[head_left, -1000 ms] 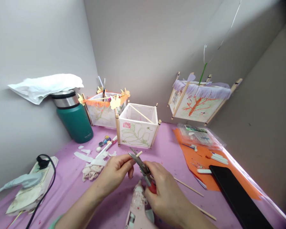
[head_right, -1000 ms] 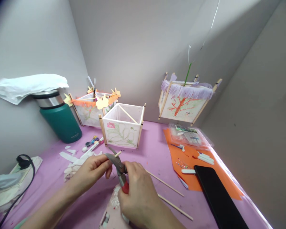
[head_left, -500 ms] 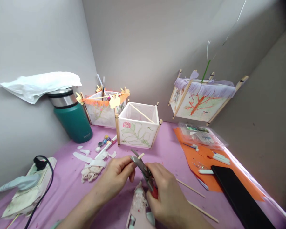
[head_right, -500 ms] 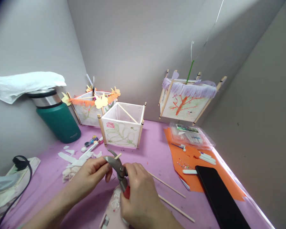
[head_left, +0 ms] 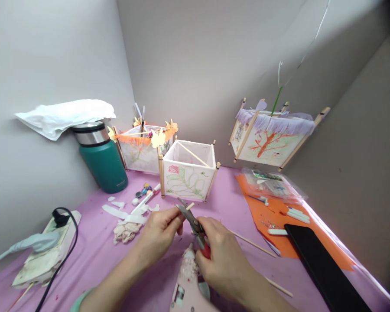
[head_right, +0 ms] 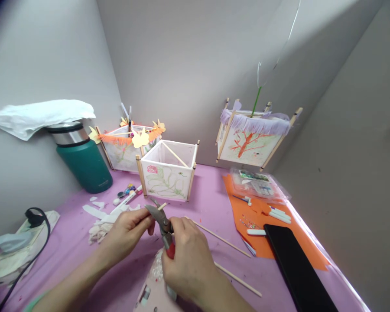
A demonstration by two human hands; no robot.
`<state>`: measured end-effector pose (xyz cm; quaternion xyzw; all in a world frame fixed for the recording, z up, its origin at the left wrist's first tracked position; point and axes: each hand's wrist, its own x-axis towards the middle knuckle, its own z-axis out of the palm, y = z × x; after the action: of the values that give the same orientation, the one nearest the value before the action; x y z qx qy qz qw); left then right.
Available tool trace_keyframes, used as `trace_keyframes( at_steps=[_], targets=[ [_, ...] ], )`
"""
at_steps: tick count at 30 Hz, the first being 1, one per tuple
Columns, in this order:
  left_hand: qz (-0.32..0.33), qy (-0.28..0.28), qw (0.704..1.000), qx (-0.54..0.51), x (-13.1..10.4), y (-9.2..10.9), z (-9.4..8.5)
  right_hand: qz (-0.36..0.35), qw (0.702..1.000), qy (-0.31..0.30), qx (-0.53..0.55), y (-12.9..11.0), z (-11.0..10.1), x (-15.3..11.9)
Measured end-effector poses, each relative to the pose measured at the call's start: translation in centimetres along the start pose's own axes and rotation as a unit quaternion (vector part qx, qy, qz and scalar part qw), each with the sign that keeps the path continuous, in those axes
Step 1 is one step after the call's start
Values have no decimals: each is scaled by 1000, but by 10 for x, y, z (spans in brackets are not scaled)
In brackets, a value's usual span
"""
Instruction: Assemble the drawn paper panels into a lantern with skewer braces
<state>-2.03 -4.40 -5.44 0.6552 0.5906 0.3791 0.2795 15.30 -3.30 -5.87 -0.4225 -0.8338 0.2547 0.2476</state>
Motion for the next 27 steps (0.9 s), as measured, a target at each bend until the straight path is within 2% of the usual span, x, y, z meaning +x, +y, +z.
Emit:
trace_keyframes(
  at_steps=[7, 13, 16, 23, 27],
  targets=[
    [-37, -84, 989, -119, 4, 6, -8, -8, 999, -13, 42, -7, -5, -3],
    [-64, -109, 983, -137, 4, 5, -10, -15, 999, -24, 24, -1, -5, -1],
    [-60, -82, 990, -101, 5, 2, -8, -21, 1000, -9, -4, 3, -3, 4],
    [-15, 37, 999, 36, 2, 0, 1, -30, 999, -8, -22, 5, -3, 10],
    [-4, 5, 1000, 6, 1, 1, -1, -25, 1000, -6, -7, 0, -5, 6]
  ],
)
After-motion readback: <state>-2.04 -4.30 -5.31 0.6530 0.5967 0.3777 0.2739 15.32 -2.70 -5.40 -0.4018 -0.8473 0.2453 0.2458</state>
